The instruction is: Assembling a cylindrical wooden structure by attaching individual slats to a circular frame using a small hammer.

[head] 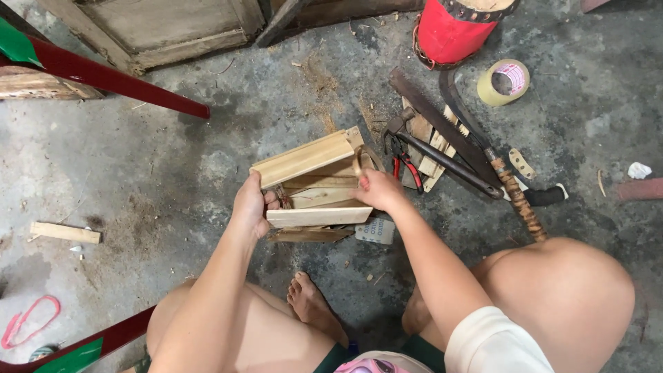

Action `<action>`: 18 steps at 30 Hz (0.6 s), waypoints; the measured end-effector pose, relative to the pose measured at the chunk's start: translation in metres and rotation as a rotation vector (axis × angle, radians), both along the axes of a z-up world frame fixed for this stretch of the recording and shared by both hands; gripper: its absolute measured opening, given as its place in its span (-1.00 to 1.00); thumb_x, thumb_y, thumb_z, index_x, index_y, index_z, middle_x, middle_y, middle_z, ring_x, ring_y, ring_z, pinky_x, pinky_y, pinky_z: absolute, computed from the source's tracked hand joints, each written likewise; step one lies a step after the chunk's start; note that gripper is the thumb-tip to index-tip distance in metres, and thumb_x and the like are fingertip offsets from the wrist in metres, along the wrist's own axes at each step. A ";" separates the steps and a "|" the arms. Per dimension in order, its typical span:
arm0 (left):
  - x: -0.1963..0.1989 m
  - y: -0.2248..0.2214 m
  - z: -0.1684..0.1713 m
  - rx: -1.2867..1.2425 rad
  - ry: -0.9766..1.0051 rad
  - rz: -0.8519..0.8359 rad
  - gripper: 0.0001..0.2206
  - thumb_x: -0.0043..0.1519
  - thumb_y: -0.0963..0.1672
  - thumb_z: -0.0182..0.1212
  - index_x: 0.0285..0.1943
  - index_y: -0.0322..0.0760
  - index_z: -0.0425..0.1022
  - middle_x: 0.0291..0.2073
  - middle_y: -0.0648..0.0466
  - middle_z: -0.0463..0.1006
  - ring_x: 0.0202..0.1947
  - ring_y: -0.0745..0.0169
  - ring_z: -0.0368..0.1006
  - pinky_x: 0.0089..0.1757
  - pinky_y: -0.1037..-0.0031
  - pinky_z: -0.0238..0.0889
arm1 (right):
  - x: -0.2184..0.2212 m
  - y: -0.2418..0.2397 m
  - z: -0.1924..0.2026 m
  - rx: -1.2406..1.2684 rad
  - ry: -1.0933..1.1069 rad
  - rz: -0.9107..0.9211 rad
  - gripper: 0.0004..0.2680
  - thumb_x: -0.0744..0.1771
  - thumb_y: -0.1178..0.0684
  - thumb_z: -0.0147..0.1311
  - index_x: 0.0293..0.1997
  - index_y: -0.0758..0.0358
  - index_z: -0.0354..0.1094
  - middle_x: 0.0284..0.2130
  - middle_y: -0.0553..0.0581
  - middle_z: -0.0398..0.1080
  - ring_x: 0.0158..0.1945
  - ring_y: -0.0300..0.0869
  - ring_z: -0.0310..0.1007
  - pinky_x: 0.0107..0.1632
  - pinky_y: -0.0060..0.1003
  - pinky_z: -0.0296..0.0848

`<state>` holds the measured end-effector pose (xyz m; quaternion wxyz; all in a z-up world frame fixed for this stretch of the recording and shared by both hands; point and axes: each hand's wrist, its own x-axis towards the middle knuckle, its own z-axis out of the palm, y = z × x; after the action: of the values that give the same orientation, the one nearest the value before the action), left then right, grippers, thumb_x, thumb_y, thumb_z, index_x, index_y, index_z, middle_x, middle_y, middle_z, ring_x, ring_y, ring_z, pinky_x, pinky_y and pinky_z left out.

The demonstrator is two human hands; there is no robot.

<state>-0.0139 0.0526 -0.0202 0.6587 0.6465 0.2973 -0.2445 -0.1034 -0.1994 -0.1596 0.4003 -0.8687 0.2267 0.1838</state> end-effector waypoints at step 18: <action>0.011 0.014 -0.013 -0.019 0.099 -0.055 -0.64 0.40 0.11 -0.14 0.17 -0.10 0.18 -0.71 0.29 0.00 -0.76 0.40 0.02 -0.50 0.41 0.30 | -0.001 0.009 -0.061 -0.030 -0.018 -0.390 -0.82 0.25 -0.14 0.14 -0.19 0.03 0.49 -0.31 0.09 0.56 0.00 0.06 0.56 0.07 -0.06 0.51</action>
<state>-0.0031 0.0668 -0.0330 0.6421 0.6354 0.3093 -0.2971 -0.1046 -0.1902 -0.2210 0.4173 -0.8159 0.3896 0.0915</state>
